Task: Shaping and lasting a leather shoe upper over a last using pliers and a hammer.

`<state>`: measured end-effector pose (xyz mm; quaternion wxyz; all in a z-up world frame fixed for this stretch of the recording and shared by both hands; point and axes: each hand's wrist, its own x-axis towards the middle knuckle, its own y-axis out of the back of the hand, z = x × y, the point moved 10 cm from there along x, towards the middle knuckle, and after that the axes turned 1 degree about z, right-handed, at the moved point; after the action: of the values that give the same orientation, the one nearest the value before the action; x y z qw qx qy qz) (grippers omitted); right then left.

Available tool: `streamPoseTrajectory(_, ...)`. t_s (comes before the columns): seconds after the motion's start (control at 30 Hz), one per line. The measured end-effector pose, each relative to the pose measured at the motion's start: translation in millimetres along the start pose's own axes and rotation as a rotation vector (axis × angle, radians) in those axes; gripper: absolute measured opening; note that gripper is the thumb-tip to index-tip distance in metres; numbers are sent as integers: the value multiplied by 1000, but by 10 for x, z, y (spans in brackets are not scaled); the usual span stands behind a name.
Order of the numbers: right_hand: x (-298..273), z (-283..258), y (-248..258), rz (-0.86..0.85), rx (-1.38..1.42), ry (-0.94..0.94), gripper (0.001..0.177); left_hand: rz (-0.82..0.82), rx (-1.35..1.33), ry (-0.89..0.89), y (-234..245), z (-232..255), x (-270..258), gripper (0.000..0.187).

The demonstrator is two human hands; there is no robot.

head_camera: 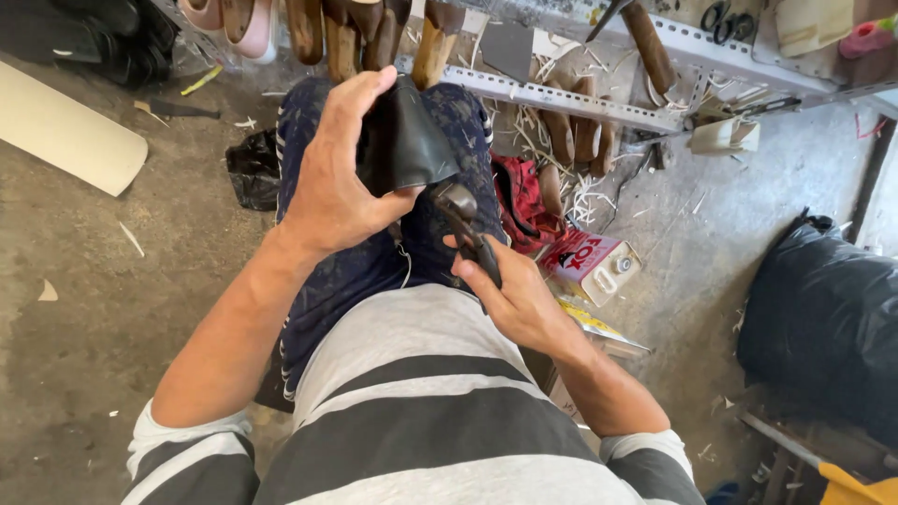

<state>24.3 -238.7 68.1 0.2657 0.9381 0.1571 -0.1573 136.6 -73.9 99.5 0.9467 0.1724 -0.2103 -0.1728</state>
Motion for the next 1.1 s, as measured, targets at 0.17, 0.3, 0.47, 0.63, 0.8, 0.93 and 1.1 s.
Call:
streamPoseTrajectory(0.17, -64, -140, 34, -53, -111, 44, 39, 9, -70, 38, -62, -56, -137, 91)
streamPoseTrajectory(0.3, -136, -73, 37, -155, -125, -79, 41, 0, -55, -45, -156, -30, -257, 94)
streamPoseTrajectory(0.47, -350, 8, 120, -338, 9, -207, 48, -47, 10, -114, -382, 29, -349, 88)
streamPoseTrajectory(0.63, -349, -24, 167, -308, -167, -312, 36, -64, 0, -103, -401, 3, -262, 88)
streamPoseTrajectory(0.8, 98, -76, 145, -32, -84, -131, 34, 26, -59, -42, -76, -85, 20, 78)
streamPoseTrajectory(0.93, 549, -38, -45, 77, -55, 66, 30, 79, -73, -18, 67, -267, 175, 76)
streamPoseTrajectory(1.1, 1053, 36, -176, 336, -47, 349, 28, 165, -136, 5, 165, -545, 264, 64)
